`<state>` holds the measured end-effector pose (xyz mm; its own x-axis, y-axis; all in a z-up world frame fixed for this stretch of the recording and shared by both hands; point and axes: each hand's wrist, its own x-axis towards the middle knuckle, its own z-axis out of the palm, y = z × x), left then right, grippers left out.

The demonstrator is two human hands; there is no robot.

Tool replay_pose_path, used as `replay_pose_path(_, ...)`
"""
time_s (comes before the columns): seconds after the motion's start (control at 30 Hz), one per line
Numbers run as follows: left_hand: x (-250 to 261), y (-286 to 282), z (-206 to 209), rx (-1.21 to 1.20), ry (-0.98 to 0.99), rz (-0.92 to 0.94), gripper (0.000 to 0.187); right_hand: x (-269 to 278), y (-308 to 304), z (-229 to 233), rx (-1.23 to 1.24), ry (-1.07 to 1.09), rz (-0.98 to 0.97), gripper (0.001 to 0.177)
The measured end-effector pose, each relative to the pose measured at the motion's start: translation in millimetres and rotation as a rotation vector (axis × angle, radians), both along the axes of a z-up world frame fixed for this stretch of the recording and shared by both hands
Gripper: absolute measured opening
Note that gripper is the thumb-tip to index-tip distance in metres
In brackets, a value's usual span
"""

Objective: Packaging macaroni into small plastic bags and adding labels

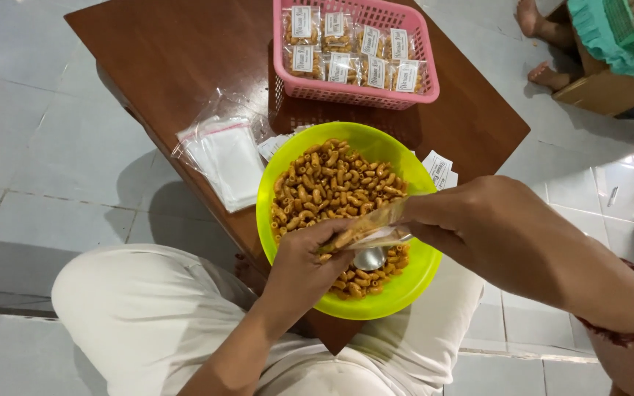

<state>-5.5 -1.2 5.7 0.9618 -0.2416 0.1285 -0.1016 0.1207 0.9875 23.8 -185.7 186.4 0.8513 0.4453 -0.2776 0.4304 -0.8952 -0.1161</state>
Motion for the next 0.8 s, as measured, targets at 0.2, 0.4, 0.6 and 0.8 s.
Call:
replay_pose_path(0.2,0.1,0.2,3.3,0.022,0.008,0.008,0.040,2.1,9.6,3.8,-0.216,0.134,-0.053,0.019)
replay_pose_path(0.4,0.1,-1.7,2.3,0.003,0.035,0.009,0.037,-9.0,3.7,6.4,-0.135,0.103,0.033,0.036)
replay_pose_path(0.6,1.3,-1.7,1.5,-0.003,0.007,0.008,0.041,-10.9,4.8,-15.9,0.117,-0.075,0.079,0.015)
replay_pose_path(0.8,3.0,-1.0,-0.2,-0.019,0.002,-0.023,0.045,-10.4,1.7,-15.6,0.051,-0.071,0.128,0.022)
